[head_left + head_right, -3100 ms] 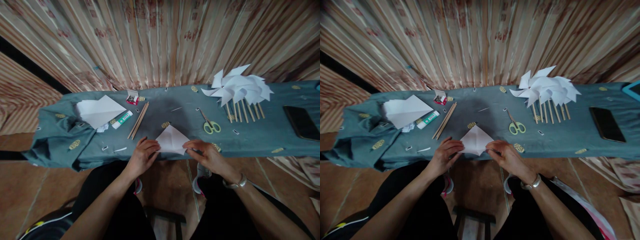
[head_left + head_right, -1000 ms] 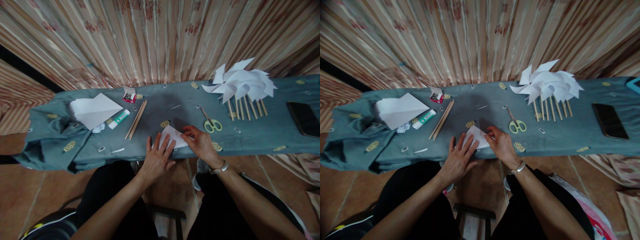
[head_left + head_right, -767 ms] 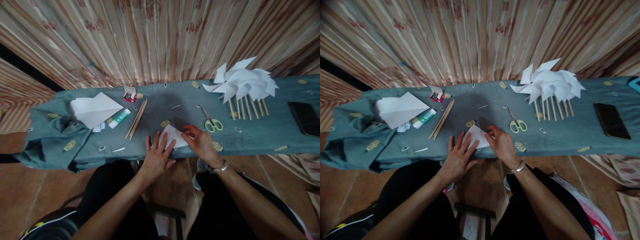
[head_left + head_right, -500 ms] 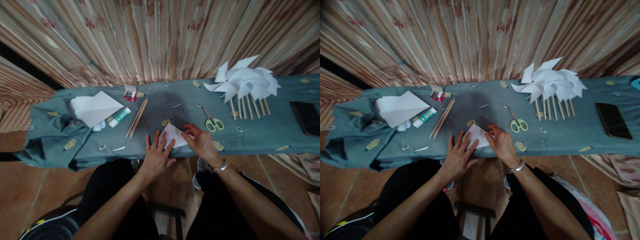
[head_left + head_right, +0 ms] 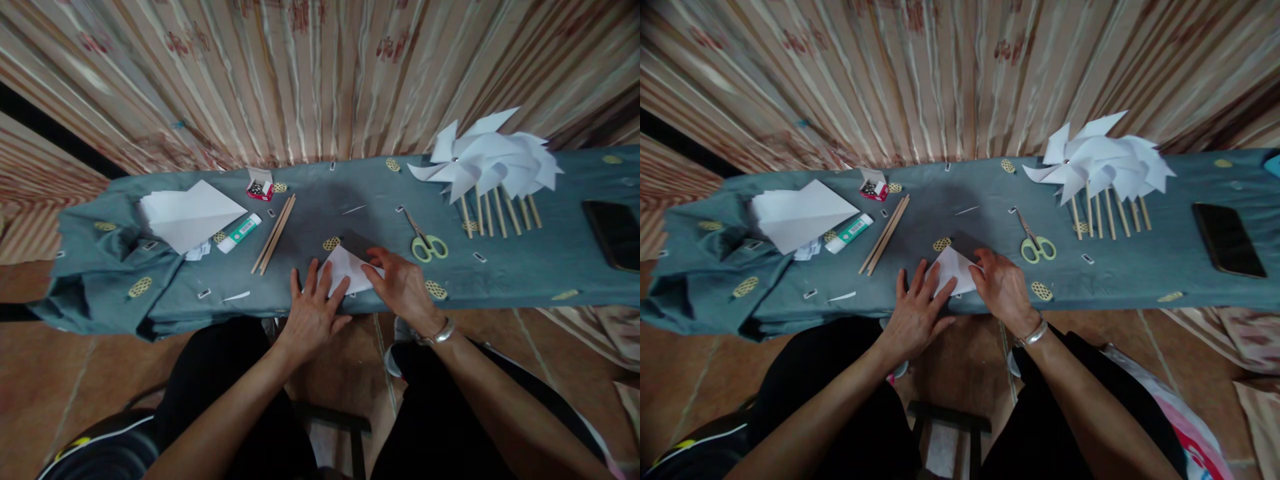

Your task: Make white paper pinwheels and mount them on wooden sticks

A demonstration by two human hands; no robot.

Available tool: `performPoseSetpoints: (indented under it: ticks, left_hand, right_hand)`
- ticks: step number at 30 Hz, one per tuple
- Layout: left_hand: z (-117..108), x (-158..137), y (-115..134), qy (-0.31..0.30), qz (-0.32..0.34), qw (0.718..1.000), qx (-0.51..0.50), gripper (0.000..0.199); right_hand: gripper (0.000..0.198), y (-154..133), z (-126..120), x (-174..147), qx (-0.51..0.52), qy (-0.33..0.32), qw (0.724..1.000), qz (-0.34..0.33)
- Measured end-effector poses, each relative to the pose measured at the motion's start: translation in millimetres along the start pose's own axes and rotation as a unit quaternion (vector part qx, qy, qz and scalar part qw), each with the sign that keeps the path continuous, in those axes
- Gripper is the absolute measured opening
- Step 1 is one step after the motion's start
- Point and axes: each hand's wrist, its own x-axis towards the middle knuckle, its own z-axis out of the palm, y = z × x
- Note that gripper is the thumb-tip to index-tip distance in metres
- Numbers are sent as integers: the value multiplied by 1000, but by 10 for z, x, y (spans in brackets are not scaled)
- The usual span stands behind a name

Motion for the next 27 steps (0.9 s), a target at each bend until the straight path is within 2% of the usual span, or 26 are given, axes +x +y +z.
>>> performPoseSetpoints:
  ticks: [16,27]
  left_hand:
    - [1,10,9,3,-1,1000,5,66]
    - [12,7,8,9,0,1000,7,66]
  right_hand:
    - [30,-12,7,-17,-67,5,997,-39]
    - [29,20,35,-5,-33,9,999,-29]
